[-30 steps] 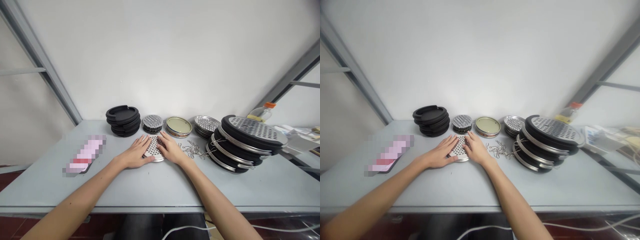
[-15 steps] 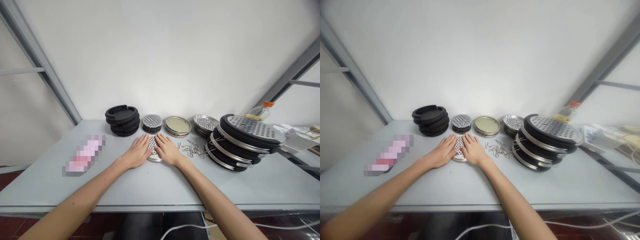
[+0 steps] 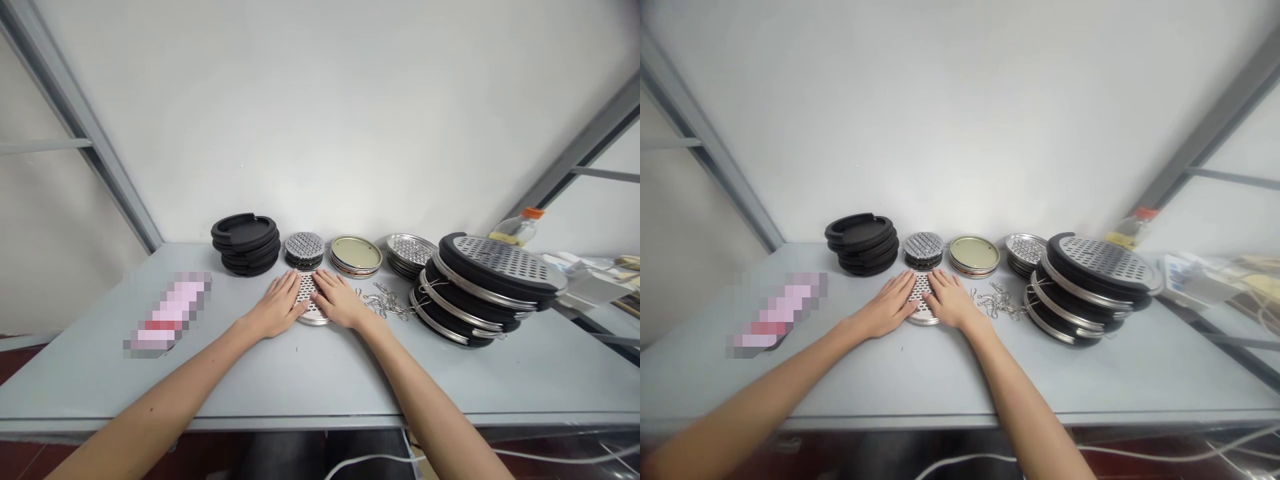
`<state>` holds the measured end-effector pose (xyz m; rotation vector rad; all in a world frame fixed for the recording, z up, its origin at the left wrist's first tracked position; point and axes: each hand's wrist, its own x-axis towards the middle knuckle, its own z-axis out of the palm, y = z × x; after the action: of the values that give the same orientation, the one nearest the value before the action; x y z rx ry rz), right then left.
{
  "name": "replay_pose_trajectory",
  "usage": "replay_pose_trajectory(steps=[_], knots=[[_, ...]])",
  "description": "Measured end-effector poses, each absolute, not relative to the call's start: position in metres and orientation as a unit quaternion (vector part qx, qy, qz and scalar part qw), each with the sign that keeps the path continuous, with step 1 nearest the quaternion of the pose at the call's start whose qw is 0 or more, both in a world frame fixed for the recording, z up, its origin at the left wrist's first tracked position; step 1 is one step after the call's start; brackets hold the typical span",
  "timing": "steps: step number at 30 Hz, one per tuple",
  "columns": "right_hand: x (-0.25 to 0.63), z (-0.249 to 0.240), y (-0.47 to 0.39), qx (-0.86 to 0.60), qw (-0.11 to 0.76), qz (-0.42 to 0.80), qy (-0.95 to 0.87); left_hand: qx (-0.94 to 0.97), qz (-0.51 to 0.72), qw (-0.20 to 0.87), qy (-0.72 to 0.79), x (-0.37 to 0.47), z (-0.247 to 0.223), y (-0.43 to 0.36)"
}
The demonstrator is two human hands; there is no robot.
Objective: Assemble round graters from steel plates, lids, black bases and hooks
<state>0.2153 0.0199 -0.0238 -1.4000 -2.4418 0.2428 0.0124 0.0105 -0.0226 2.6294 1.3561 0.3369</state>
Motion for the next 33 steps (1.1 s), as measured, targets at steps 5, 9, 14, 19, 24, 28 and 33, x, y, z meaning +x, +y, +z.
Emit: replay_pose_trajectory(steps=[5,9,14,19,24,28,33], knots=[[0.222,-0.026,0.023,-0.486,0.167,0.089,-0.853,0.88,0.126,0.082,0.45,0.008,-0.02,0.008],[0.225,-0.027,0.024,-0.493,0.177,0.08,-0.848,0.876,0.106,0.099,0.459,0.003,-0.019,0.005],[0.226,-0.025,0.024,-0.495,0.175,0.076,-0.848,0.875,0.089,0.116,0.462,0.0,-0.019,0.004],[0.229,-0.024,0.025,-0.484,0.186,0.064,-0.853,0.883,0.135,0.093,0.439,-0.004,0.006,0.003],[0.232,-0.024,0.026,-0.471,0.195,0.056,-0.858,0.847,0.364,-0.003,0.387,-0.025,0.055,0.004],[0.233,-0.022,0.025,-0.469,0.199,0.058,-0.859,0.785,0.423,-0.09,0.444,-0.065,0.079,0.025],[0.233,-0.02,0.024,-0.468,0.203,0.059,-0.858,0.817,0.314,-0.065,0.479,-0.124,0.084,0.061]])
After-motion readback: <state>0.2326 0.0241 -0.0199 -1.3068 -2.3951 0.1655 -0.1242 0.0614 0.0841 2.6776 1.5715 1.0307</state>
